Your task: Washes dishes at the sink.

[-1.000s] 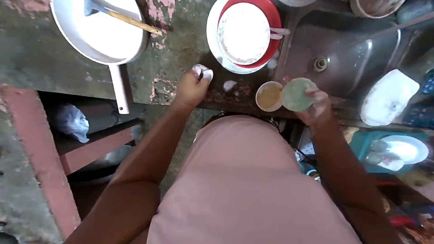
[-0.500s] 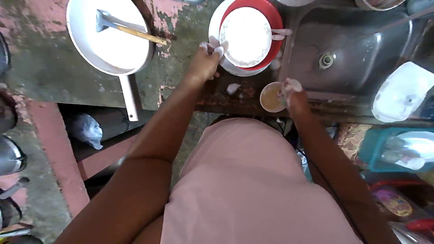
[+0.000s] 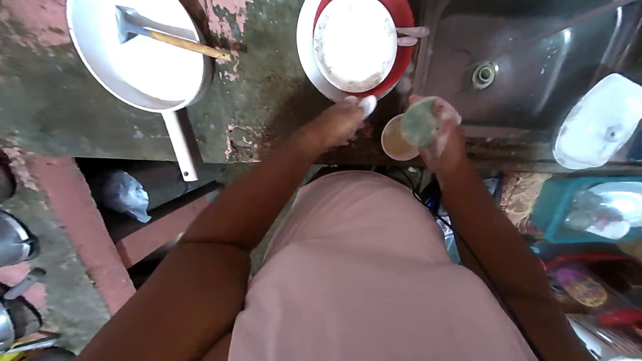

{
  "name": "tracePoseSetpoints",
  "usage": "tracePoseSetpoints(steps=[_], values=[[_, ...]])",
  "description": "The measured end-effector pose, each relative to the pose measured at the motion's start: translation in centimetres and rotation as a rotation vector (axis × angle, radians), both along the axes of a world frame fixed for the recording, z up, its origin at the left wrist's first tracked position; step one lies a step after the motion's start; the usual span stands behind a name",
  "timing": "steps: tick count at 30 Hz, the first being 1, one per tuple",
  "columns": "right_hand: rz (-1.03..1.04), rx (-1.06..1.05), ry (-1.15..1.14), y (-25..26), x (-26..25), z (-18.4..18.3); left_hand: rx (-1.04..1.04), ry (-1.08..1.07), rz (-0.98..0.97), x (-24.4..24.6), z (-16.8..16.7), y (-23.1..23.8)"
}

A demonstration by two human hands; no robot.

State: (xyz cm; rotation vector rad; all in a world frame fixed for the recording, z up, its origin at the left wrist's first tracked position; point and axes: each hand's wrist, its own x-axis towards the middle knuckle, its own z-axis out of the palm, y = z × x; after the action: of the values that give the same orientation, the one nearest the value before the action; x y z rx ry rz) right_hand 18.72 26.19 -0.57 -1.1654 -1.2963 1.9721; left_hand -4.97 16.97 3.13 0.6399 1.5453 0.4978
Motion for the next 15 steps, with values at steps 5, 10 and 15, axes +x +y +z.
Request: tracePoseSetpoints(steps=[5,10,15], values=[[0.118,0.119,-0.337,-1.6,-2.9,4.5,0.404,-0.185,0.323,5.3,-1.2,2.8],[0.143,0.001,-0.08,-3.3,-4.5,5.4,0.597,-0.083,0.672,6.5,-1.5,6.8],[0.014,0.147,-0.184,-1.7,-3.6,1.5,0.647,0.271,0.208,9.4,3.1,5.5]])
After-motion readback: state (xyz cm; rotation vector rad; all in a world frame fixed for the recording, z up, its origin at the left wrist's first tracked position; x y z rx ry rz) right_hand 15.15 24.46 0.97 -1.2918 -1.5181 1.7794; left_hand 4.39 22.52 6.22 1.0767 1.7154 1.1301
